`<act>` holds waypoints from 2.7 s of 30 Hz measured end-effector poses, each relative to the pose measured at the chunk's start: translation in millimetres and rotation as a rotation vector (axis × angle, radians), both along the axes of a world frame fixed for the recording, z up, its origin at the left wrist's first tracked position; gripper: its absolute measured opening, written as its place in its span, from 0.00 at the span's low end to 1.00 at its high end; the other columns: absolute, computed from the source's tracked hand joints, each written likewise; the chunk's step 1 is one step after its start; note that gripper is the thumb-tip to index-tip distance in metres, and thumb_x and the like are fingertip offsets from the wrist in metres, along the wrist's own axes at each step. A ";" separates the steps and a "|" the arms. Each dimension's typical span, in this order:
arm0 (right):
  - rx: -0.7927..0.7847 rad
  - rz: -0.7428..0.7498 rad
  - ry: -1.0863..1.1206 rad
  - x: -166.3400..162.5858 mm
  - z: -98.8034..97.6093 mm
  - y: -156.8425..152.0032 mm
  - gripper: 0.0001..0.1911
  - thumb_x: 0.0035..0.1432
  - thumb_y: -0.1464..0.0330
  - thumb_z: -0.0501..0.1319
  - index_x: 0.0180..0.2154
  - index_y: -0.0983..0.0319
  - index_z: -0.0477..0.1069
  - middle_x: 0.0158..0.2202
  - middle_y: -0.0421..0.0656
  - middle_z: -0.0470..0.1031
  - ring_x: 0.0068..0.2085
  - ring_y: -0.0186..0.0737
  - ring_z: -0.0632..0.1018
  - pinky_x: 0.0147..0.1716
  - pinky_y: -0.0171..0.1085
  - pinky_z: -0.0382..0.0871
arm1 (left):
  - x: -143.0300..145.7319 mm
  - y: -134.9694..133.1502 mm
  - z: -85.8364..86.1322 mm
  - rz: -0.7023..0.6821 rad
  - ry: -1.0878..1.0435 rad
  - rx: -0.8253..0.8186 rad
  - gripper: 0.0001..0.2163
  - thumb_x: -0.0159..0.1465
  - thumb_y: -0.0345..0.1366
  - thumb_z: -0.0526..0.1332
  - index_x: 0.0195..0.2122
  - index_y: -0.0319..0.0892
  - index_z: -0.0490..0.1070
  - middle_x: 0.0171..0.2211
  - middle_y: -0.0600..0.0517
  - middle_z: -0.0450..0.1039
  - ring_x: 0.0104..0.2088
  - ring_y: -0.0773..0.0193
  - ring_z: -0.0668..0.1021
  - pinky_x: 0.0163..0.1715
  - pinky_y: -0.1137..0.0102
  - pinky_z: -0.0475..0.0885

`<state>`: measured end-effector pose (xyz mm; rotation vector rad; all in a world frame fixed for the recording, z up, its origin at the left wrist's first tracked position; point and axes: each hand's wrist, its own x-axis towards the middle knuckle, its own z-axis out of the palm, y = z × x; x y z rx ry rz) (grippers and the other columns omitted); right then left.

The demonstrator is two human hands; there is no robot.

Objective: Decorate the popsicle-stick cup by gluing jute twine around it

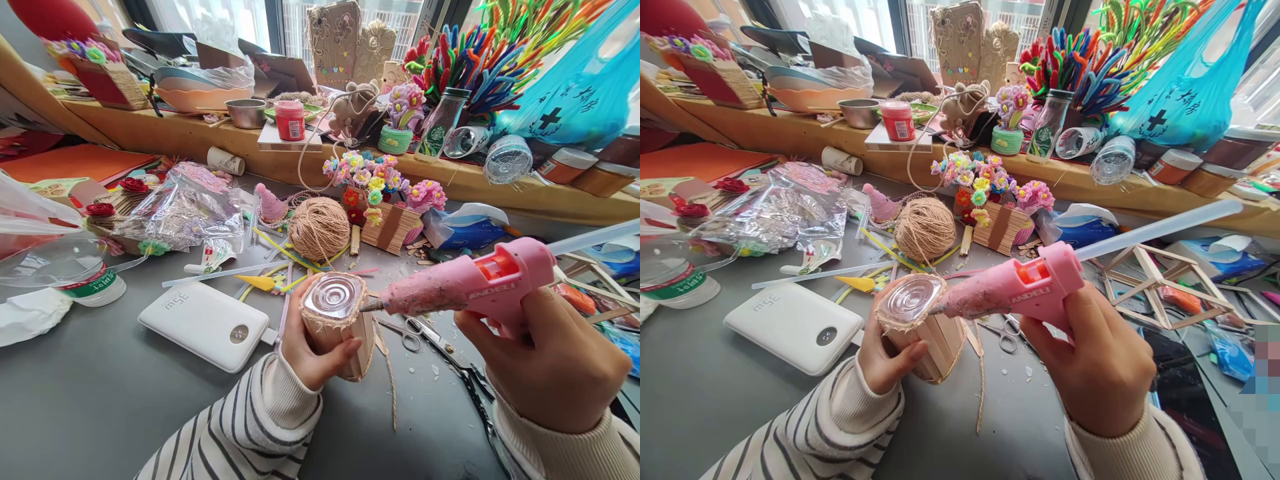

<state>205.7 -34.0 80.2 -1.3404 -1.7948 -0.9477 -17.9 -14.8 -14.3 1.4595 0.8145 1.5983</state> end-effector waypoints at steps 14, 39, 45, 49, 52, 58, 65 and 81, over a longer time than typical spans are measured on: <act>0.033 0.008 -0.014 3.8 -1.5 1.4 0.18 0.60 0.61 0.60 0.23 0.57 0.54 0.17 0.32 0.58 0.17 0.30 0.62 0.19 0.33 0.54 | -0.3 -1.1 0.1 0.007 -0.005 -0.026 0.36 0.49 0.36 0.72 0.58 0.42 0.60 0.53 0.41 0.71 0.53 0.47 0.75 0.56 0.55 0.69; 0.051 -0.031 -0.062 5.0 3.3 2.8 0.20 0.62 0.60 0.57 0.25 0.57 0.47 0.19 0.33 0.50 0.18 0.32 0.56 0.16 0.33 0.48 | -0.8 -2.2 2.8 -0.018 0.011 -0.050 0.36 0.49 0.36 0.70 0.58 0.40 0.58 0.54 0.39 0.70 0.54 0.46 0.75 0.56 0.54 0.68; 0.076 -0.032 -0.080 4.0 4.1 4.4 0.20 0.62 0.60 0.56 0.25 0.57 0.47 0.19 0.33 0.49 0.18 0.32 0.56 0.15 0.33 0.48 | 0.3 -2.4 5.4 0.015 0.000 -0.101 0.37 0.46 0.40 0.72 0.56 0.40 0.60 0.52 0.38 0.72 0.52 0.43 0.75 0.55 0.51 0.68; 0.069 -0.032 -0.077 3.9 4.0 5.0 0.20 0.62 0.60 0.57 0.25 0.57 0.46 0.19 0.33 0.49 0.18 0.32 0.55 0.15 0.34 0.48 | -0.2 -2.2 5.4 0.010 0.042 -0.053 0.35 0.50 0.40 0.70 0.57 0.39 0.58 0.53 0.38 0.71 0.52 0.44 0.76 0.55 0.52 0.69; 0.073 -0.025 -0.086 4.5 4.4 5.5 0.21 0.62 0.61 0.57 0.25 0.57 0.46 0.19 0.33 0.49 0.18 0.32 0.55 0.16 0.34 0.48 | -0.5 -2.1 4.9 0.000 0.055 -0.028 0.35 0.51 0.39 0.70 0.58 0.40 0.57 0.53 0.37 0.71 0.52 0.44 0.76 0.54 0.52 0.69; 0.080 -0.024 -0.075 5.1 4.2 5.0 0.21 0.61 0.62 0.58 0.25 0.57 0.46 0.19 0.33 0.49 0.18 0.32 0.55 0.16 0.34 0.48 | 0.3 -2.5 6.6 -0.013 0.020 -0.024 0.35 0.50 0.37 0.70 0.57 0.41 0.59 0.53 0.39 0.72 0.52 0.45 0.76 0.54 0.53 0.70; 0.082 -0.021 -0.067 4.5 4.6 5.8 0.21 0.60 0.63 0.59 0.24 0.57 0.47 0.18 0.32 0.49 0.17 0.32 0.56 0.16 0.34 0.48 | 0.9 -2.9 7.7 -0.005 0.015 -0.063 0.35 0.49 0.39 0.71 0.57 0.40 0.59 0.53 0.38 0.72 0.52 0.44 0.76 0.54 0.52 0.70; 0.097 -0.016 -0.101 7.9 4.6 8.0 0.20 0.62 0.60 0.58 0.24 0.58 0.51 0.18 0.32 0.52 0.17 0.29 0.58 0.17 0.29 0.56 | 1.5 -2.5 8.1 -0.006 -0.004 -0.096 0.36 0.47 0.39 0.71 0.56 0.40 0.59 0.52 0.38 0.72 0.52 0.43 0.76 0.54 0.50 0.69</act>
